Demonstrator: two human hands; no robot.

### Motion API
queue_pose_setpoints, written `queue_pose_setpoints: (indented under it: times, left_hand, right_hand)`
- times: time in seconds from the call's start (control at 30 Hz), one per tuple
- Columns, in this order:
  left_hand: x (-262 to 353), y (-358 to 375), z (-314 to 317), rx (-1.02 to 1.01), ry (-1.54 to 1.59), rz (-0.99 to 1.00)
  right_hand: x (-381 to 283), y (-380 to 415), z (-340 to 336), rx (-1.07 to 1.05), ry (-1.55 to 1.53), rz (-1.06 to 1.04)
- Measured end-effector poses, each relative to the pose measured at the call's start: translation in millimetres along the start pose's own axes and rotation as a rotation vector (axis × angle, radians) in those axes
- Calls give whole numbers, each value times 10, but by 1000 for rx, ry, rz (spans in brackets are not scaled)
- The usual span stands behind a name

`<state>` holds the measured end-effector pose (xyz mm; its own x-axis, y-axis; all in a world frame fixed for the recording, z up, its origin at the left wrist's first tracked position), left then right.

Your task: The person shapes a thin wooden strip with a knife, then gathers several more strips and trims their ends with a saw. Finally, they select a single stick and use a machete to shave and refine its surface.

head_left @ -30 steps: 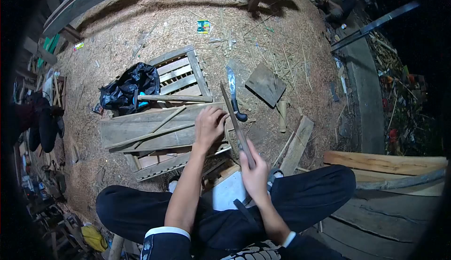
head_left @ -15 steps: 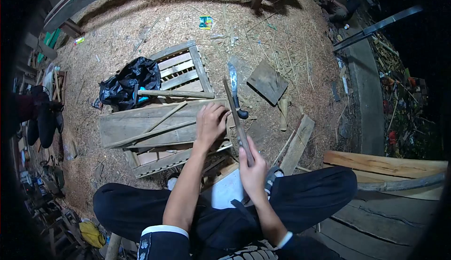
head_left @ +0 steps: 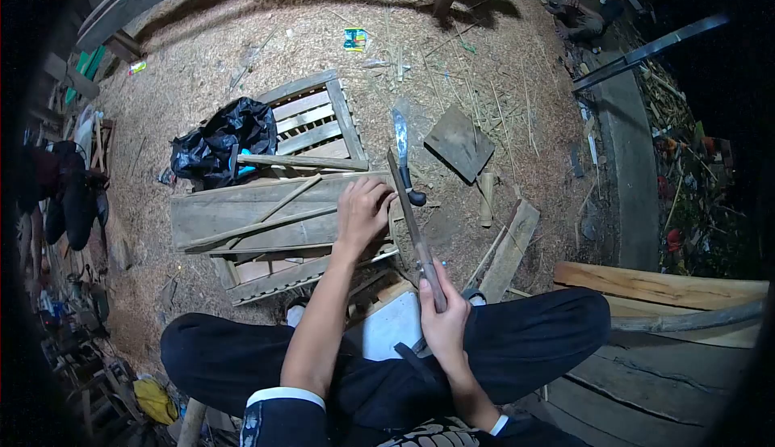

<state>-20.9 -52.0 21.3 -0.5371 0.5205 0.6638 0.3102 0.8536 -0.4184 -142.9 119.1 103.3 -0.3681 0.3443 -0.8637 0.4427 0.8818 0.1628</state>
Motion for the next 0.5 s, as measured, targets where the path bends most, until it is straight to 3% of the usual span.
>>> queue_pose_setpoints:
  times: [0.03, 0.07, 0.23, 0.3, 0.5]
  left_hand:
    - [12, 11, -4, -1, 2, -8]
    - [25, 13, -11, -4, -3, -4]
    - [7, 1, -11, -37, -21, -8]
    - [101, 52, -4, -85, -10, 77]
    - [24, 24, 41, 0, -6, -21]
  right_hand:
    - [-28, 43, -46, 63, -35, -49]
    - [41, 5, -20, 17, 4, 47]
    - [39, -295, 150, -33, 32, 11]
    - [174, -199, 123, -39, -101, 143]
    - [116, -365, 208, 54, -20, 9]
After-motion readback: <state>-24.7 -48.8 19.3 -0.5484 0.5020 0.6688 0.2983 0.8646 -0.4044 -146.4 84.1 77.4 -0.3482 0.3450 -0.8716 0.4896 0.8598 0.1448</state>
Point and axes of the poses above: each hand's wrist, its own y-axis away from the middle knuckle, its own z-axis out of the palm, x = y × z, the point moved 6 cm from there along -y, towards the middle knuckle, and after that the axes turned 5 degrees about z, right-handed, at the moved point
